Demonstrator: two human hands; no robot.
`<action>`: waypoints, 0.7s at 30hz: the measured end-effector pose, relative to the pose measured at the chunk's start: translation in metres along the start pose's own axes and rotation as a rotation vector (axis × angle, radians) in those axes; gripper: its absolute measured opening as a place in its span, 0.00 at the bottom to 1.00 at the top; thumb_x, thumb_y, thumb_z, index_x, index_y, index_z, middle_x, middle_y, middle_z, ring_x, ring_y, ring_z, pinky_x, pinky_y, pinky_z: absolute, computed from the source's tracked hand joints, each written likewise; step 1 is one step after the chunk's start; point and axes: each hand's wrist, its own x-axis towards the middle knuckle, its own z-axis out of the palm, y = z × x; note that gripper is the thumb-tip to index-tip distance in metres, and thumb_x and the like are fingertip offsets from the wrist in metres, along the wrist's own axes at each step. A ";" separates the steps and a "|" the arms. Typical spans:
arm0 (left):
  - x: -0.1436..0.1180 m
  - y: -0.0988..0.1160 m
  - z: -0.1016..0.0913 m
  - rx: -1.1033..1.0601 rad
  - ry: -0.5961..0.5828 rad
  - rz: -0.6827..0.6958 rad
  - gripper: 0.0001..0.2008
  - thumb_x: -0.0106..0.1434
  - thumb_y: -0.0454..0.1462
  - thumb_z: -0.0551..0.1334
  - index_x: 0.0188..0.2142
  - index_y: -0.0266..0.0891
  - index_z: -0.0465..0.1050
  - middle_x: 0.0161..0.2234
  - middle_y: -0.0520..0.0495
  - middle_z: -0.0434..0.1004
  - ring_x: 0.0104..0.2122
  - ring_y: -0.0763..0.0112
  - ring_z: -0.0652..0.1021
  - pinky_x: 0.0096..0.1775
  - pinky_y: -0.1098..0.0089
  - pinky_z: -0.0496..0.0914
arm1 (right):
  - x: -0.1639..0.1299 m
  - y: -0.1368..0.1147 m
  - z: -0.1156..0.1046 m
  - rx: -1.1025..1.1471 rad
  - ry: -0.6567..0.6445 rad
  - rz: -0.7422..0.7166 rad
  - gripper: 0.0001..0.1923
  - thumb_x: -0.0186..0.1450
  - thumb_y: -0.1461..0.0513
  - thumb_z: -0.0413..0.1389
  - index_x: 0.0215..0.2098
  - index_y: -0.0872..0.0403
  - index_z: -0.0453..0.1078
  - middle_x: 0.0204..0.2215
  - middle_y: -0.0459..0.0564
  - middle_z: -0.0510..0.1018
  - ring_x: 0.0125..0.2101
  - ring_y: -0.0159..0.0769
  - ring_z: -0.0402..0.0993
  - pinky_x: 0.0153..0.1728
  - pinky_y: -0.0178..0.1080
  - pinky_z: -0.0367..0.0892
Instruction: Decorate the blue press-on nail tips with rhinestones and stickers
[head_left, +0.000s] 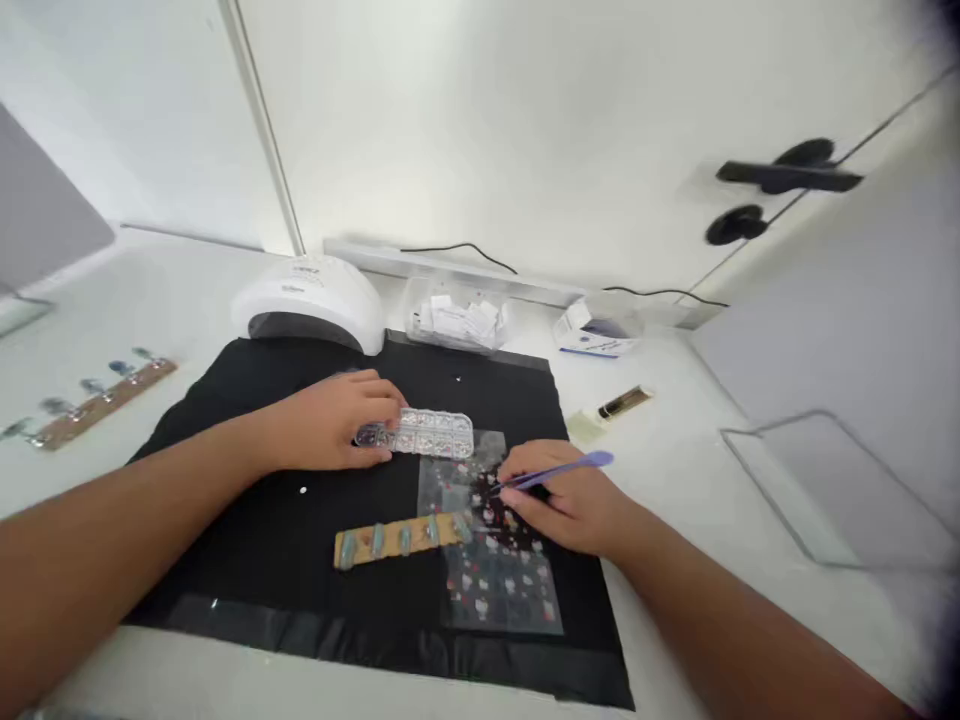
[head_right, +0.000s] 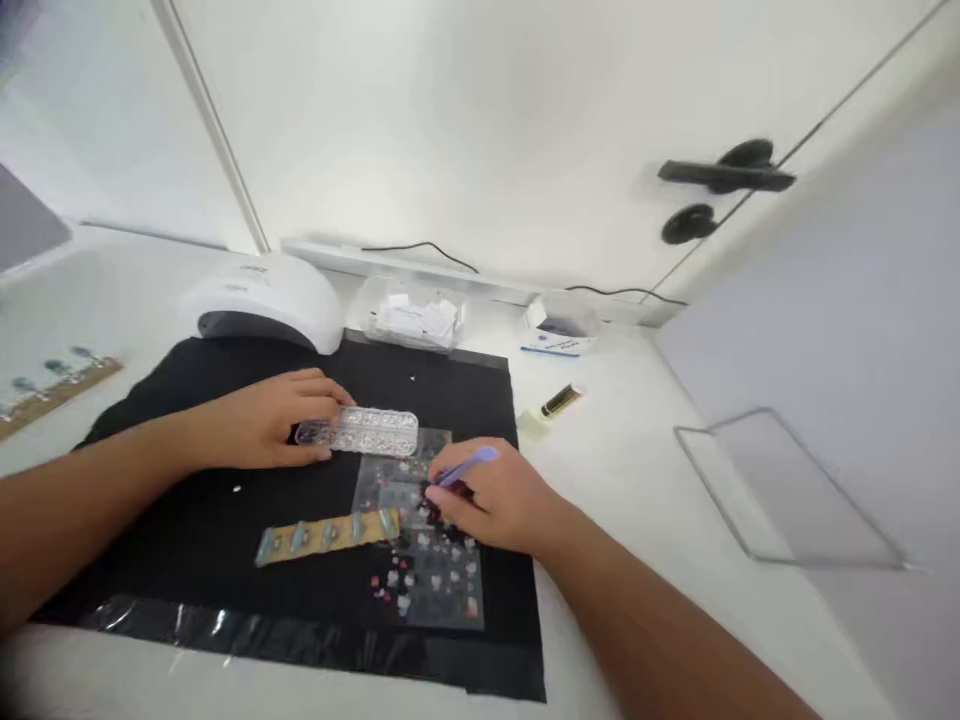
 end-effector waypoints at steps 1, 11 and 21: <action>0.000 0.002 -0.001 0.004 -0.004 -0.002 0.07 0.63 0.40 0.63 0.37 0.39 0.70 0.50 0.43 0.74 0.47 0.58 0.72 0.49 0.59 0.65 | -0.001 0.000 -0.001 0.007 0.009 0.004 0.05 0.68 0.62 0.52 0.34 0.53 0.68 0.27 0.46 0.77 0.28 0.31 0.75 0.31 0.33 0.68; -0.009 -0.007 -0.016 0.004 0.014 0.078 0.11 0.63 0.40 0.64 0.44 0.40 0.72 0.54 0.42 0.71 0.50 0.58 0.73 0.53 0.57 0.65 | -0.004 0.007 -0.003 -0.007 0.117 0.038 0.04 0.68 0.65 0.52 0.36 0.52 0.67 0.27 0.45 0.74 0.27 0.31 0.72 0.28 0.32 0.66; -0.014 -0.006 -0.025 0.033 0.007 0.067 0.09 0.58 0.38 0.66 0.38 0.39 0.72 0.50 0.42 0.74 0.47 0.59 0.75 0.52 0.57 0.66 | -0.004 0.010 -0.002 -0.040 0.163 0.031 0.03 0.68 0.65 0.51 0.38 0.52 0.66 0.30 0.47 0.74 0.31 0.34 0.74 0.31 0.35 0.67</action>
